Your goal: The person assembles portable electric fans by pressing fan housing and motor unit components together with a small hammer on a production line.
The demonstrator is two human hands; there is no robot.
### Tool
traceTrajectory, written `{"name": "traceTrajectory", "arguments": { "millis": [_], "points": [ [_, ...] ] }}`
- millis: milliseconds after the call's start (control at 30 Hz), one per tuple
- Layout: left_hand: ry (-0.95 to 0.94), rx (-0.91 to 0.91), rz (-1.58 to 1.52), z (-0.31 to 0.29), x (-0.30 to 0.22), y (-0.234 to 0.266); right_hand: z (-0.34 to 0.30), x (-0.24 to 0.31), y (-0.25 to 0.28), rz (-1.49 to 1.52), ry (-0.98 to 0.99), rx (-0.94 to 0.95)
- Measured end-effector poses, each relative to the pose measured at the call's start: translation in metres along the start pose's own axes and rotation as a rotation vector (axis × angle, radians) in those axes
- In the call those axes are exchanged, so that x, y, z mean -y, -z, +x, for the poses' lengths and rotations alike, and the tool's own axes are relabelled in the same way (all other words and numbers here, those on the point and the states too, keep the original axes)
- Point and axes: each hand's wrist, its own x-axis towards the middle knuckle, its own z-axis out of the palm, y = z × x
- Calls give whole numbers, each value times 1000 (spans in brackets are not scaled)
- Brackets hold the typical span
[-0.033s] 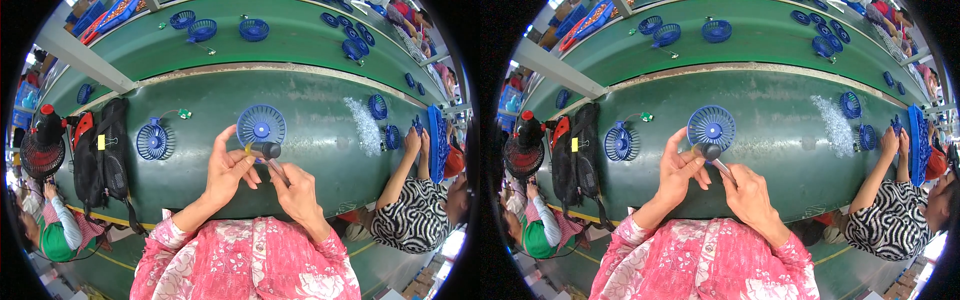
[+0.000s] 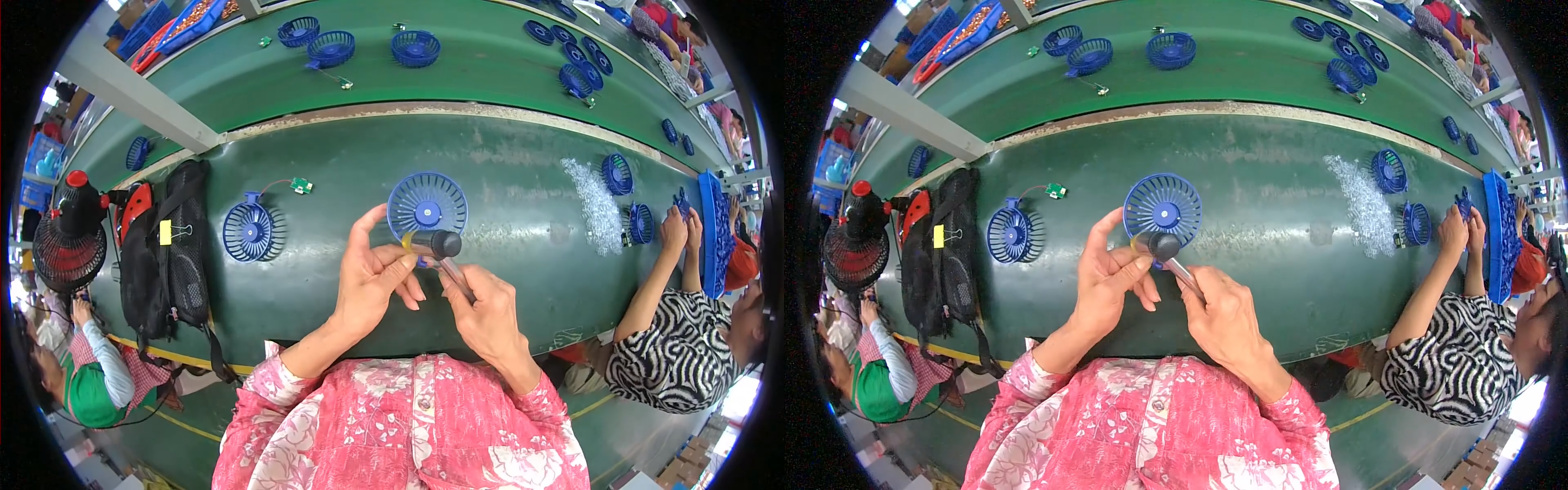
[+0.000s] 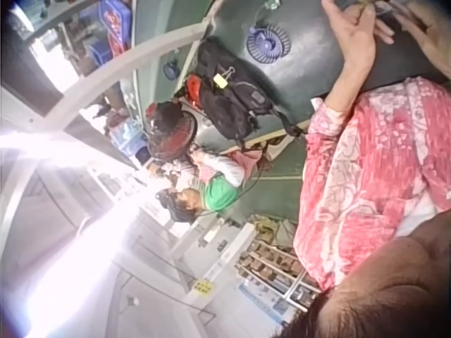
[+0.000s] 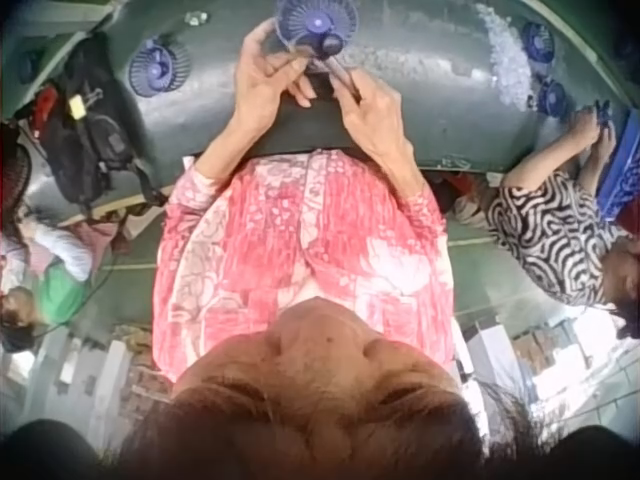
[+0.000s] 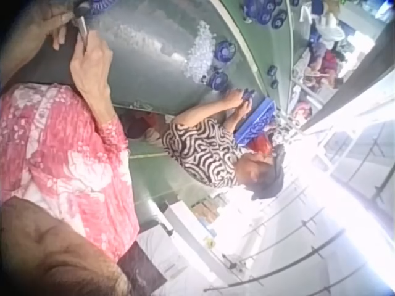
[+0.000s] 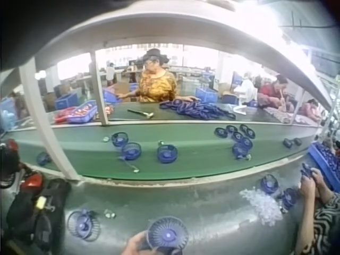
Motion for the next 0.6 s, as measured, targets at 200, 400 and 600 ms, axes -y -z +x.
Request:
{"name": "traceTrajectory", "arguments": {
  "millis": [200, 400, 600],
  "points": [
    [87, 36, 39, 0, -6, 6, 4, 4, 8, 60, -119, 71],
    [168, 66, 74, 7, -6, 1, 3, 10, -3, 23, 97, -48],
    [392, 130, -175, 16, -13, 3, 11, 4, -13, -244, 211, -77]
  ]
}}
